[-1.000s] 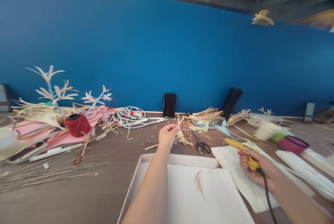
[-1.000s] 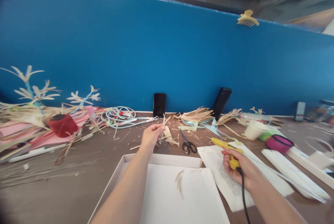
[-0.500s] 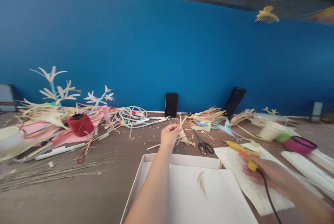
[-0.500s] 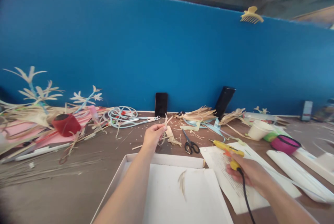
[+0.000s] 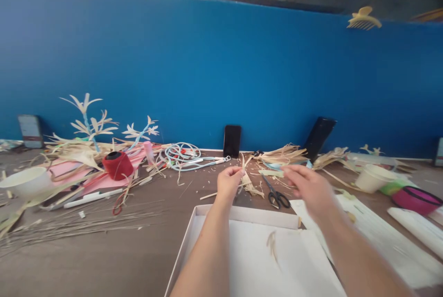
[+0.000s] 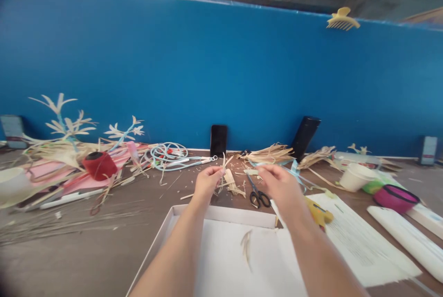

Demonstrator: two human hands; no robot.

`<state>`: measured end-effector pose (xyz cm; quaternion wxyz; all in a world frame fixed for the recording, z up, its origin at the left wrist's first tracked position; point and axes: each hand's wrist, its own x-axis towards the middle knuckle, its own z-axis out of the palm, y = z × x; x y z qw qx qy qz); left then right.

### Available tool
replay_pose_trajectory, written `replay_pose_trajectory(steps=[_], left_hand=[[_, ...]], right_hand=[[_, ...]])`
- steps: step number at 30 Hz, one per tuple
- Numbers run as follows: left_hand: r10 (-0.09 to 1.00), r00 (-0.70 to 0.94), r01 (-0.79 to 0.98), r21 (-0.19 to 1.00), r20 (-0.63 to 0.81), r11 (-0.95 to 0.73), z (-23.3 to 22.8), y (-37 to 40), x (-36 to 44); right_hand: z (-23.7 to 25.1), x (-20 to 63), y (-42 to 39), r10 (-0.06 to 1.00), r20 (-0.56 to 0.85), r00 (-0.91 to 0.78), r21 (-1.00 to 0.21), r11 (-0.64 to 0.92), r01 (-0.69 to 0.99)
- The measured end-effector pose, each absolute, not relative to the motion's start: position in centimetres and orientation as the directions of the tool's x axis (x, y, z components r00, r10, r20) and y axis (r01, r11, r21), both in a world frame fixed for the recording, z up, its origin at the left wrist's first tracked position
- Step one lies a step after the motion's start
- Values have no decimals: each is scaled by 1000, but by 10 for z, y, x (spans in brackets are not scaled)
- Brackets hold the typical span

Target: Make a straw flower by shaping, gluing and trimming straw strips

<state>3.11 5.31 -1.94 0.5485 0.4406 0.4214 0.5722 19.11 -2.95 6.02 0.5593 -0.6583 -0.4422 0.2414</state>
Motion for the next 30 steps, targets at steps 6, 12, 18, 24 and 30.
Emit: replay_pose_trajectory(steps=[6,12,18,24,30], left_hand=[[995,-63,-260,961,79,-93,-19,55,29],[992,-81,-275,954,101,-119,-21,58,30],[995,-50,-271,958,83,-94,-17,54,31],[995,-20,-250,963,102,-104,-17,52,32],[992,4,-214,969,127,-123,-19,52,33]], right_hand=[[41,134,28,919,-15,394,-997,18,-80],[20,125,41,933,-14,360,-995,22,-95],[11,131,41,942,-7,335,-991,39,-129],[14,131,40,944,-9,329,-987,43,-152],[15,132,40,942,8,334,-981,73,-181]])
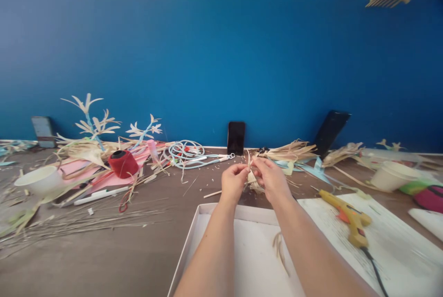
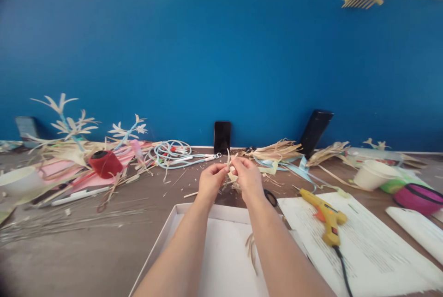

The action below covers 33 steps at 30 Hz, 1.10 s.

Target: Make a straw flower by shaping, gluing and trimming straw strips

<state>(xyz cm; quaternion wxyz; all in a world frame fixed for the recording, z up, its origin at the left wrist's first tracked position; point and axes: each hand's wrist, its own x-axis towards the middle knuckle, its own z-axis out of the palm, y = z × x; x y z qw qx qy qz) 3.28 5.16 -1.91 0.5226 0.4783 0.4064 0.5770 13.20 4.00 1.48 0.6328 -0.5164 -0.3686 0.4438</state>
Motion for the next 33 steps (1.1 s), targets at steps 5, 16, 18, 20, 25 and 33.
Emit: replay_pose_trajectory(steps=[5,16,18,20,25,33], left_hand=[[989,16,-191,971,146,-140,-20,52,33],[992,9,-180,976,124,-120,-19,51,33],[992,6,-183,975,128,-125,-19,51,33],[991,5,-181,975,133,-130,-19,52,33],[991,10,-182,975,132,-127,-20,52,32],[989,9,-182,973,147,-143,-18,50,32]], right_hand=[[15,133,40,935,-21,354,-981,50,-189],[15,134,41,931,-20,364,-979,55,-194],[14,135,41,931,-15,364,-979,61,-196],[13,135,42,929,-4,369,-979,72,-192],[12,136,42,932,4,363,-979,79,-190],[13,136,40,933,5,359,-980,77,-185]])
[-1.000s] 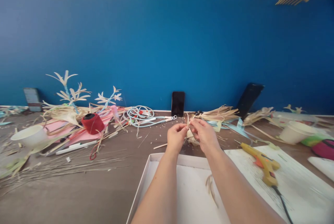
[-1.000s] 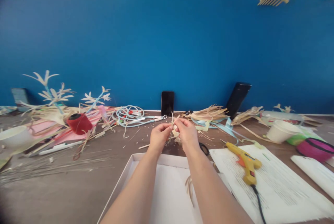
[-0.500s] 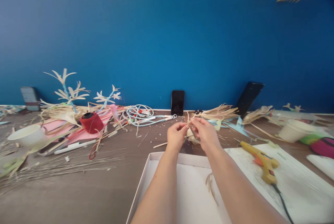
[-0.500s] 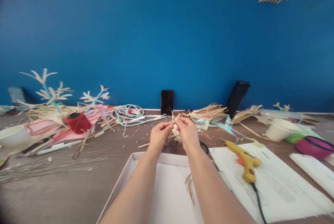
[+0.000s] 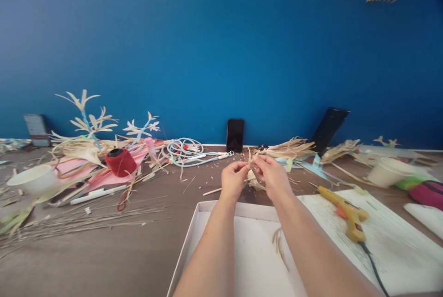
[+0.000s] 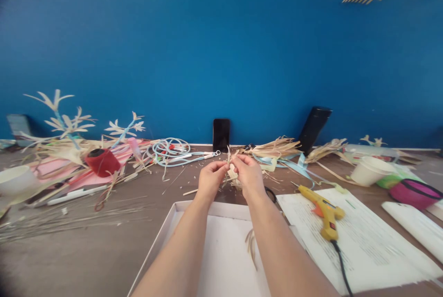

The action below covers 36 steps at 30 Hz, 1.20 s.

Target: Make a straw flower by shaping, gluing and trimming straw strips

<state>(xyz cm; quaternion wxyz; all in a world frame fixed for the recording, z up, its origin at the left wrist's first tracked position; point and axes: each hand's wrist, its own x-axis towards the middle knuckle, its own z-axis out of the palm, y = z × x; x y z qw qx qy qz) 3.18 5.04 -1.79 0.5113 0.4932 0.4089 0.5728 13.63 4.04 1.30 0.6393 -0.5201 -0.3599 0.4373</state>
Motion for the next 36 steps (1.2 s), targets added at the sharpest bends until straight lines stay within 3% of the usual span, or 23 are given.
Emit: replay_pose_trajectory(steps=[36], left_hand=[[990,13,-169,976,138,-134,-17,50,31]], right_hand=[[16,136,37,946,-9,324,-981,54,-185]])
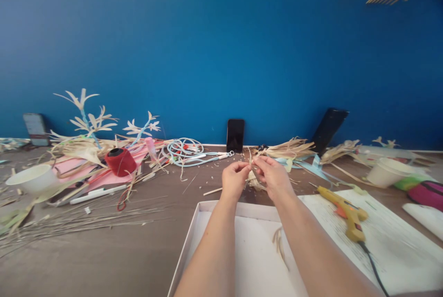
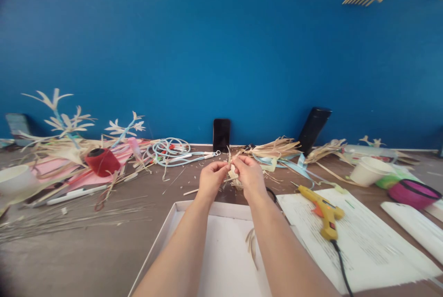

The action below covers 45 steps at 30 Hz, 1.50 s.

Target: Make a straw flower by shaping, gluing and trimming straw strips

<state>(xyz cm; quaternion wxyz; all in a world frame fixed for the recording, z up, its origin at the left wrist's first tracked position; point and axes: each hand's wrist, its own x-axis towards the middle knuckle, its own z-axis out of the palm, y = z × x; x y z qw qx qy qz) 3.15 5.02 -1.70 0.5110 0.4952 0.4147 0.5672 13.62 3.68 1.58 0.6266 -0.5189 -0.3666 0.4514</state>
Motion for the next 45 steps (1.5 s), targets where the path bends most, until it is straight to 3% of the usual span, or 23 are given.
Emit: replay_pose_trajectory(steps=[45], left_hand=[[995,16,-154,984,94,-90,-18,52,32]], right_hand=[[12,137,38,951,4,309,-989,51,-142]])
